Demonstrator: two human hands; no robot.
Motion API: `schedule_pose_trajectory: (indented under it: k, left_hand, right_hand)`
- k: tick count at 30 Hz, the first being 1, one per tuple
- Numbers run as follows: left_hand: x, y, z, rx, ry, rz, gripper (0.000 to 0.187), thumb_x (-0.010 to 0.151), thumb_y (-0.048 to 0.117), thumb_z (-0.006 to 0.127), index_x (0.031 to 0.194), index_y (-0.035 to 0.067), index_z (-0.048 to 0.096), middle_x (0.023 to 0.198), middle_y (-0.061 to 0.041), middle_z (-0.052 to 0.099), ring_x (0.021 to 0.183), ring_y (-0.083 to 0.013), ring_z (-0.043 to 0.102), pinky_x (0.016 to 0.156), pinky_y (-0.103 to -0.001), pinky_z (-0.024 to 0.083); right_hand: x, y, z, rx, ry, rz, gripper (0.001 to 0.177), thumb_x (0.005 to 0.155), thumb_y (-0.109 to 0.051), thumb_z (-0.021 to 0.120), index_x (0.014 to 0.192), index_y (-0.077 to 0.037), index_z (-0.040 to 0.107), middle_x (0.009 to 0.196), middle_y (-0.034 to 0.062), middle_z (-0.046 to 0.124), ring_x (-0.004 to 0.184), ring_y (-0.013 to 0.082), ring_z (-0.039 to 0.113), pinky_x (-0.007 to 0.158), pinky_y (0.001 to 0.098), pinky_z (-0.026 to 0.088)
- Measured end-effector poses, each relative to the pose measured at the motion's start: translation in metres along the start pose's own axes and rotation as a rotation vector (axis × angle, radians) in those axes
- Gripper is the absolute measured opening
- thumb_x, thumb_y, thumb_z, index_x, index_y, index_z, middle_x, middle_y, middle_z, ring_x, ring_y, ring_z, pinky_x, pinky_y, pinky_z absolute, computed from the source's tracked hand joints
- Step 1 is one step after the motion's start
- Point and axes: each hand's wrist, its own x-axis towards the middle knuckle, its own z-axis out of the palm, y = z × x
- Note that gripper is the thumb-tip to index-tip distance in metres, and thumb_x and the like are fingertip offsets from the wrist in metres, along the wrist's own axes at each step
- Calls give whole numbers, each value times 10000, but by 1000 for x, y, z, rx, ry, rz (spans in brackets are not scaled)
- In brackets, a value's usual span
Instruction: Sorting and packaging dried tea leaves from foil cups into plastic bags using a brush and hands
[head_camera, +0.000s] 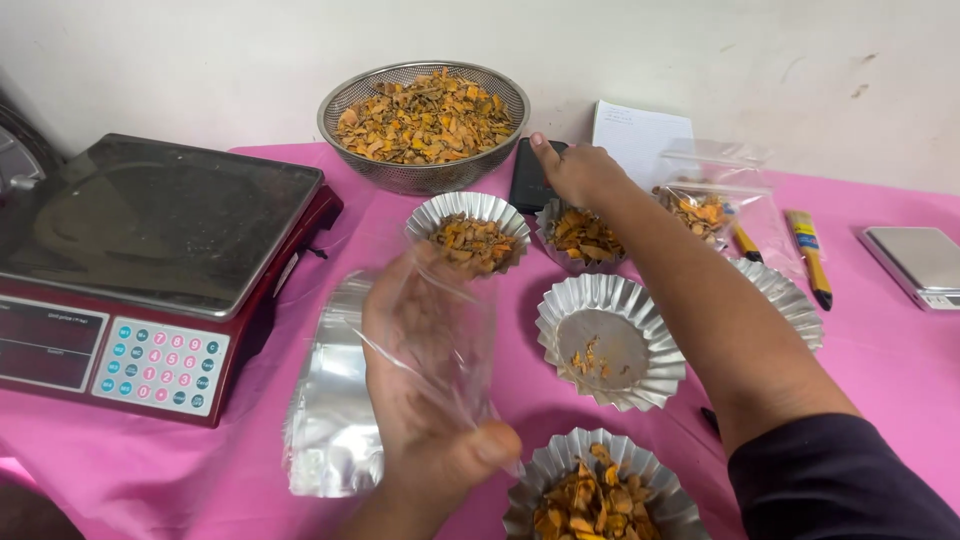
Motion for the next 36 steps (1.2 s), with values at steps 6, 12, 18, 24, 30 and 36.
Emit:
schedule_pose_trajectory:
  k: [6, 12, 18, 24, 30, 36]
  left_hand:
    - [-2, 7, 7, -76, 31, -92, 1128, 774, 560, 888, 1536, -4, 278, 1525, -178, 411, 1467, -325, 423, 1299, -433, 278]
    - [-3, 13, 6, 28, 56, -175, 1164, 716, 625, 859, 1526, 12, 290, 1563, -153, 376, 1398, -283, 454, 1202, -388, 327]
    - [-2, 15, 10, 40, 64, -208, 1153, 711, 671, 848, 1512, 18, 335, 1422, -129, 458, 1293, -236, 487, 1136, -348, 337]
    - [-2, 15, 11, 29, 63, -199, 1166, 733, 698, 849, 1512, 7, 326, 1428, -143, 464, 1321, -252, 490, 1179, -362, 322]
    - [-3, 14, 13, 13, 78, -176, 1165, 729, 676, 858, 1511, -15, 340, 1343, -161, 496, 1282, -246, 497, 1150, -343, 320]
    - [-9, 8, 9, 9, 58, -131, 1138, 754, 639, 864, 1512, -11, 318, 1570, -166, 395, 1379, -270, 472, 1223, -372, 315]
  right_hand:
    - [15, 4, 6, -91, -50, 53, 1193, 904, -753, -101, 1136, 56, 744, 1344, 339, 577, 1246, 477, 554, 1056, 552, 431]
    - [27, 9, 14, -97, -96, 70, 1187, 902, -762, -105, 1140, 37, 740, 1358, 316, 592, 1268, 449, 556, 1076, 537, 410]
    - [31, 12, 15, -98, -104, 72, 1173, 928, -737, -104, 1191, 55, 719, 1347, 340, 576, 1264, 450, 551, 1078, 543, 415]
    - [33, 16, 11, -12, -36, 90, 1150, 936, -760, -42, 1161, 80, 712, 1257, 359, 606, 1192, 482, 581, 1020, 546, 440]
    - [26, 15, 3, 119, -16, 120, 1027, 916, -776, 16, 1057, -155, 822, 1252, 285, 620, 1198, 434, 578, 1067, 508, 398]
    - [-7, 1, -6, 312, 77, 20, 995, 890, -788, 59, 978, -51, 721, 790, 208, 592, 875, 367, 634, 878, 459, 455]
